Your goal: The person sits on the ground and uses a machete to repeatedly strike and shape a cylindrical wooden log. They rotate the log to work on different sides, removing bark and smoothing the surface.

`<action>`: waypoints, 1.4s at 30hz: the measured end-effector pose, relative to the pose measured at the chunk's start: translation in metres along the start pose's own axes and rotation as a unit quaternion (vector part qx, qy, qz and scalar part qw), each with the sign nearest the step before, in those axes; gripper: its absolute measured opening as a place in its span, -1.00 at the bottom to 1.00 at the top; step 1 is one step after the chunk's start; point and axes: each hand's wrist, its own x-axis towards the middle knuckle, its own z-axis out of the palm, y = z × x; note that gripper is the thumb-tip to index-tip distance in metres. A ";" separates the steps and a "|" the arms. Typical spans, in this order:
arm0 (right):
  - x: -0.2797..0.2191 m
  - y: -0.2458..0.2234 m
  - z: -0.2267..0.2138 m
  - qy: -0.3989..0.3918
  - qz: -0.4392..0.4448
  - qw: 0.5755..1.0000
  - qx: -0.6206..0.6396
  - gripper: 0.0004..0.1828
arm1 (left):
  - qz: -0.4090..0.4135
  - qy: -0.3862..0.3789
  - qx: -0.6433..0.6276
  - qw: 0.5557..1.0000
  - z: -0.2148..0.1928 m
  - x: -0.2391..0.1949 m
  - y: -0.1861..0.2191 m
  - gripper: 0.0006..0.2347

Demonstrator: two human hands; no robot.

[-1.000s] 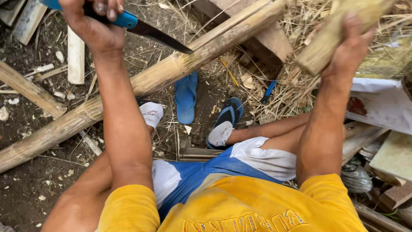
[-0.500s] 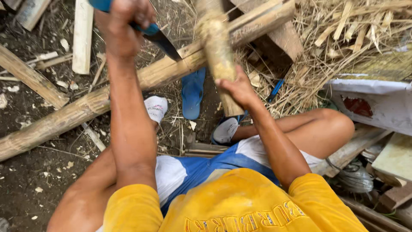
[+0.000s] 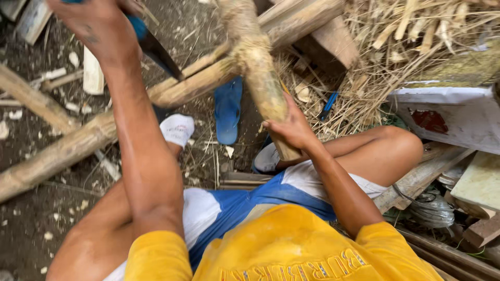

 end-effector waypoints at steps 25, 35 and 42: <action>-0.038 0.116 -0.124 0.204 0.035 0.976 -0.061 -0.54 | 0.279 -0.484 -0.292 0.776 0.241 -0.149 0.162 -0.73; -0.038 0.092 -0.124 0.195 0.007 0.972 -0.134 -0.56 | 0.266 -0.478 -0.308 0.778 0.237 -0.141 0.166 -0.69; -0.039 0.045 -0.118 0.195 0.035 0.979 0.042 -0.45 | 0.251 -0.470 -0.308 0.788 0.232 -0.137 0.166 -0.74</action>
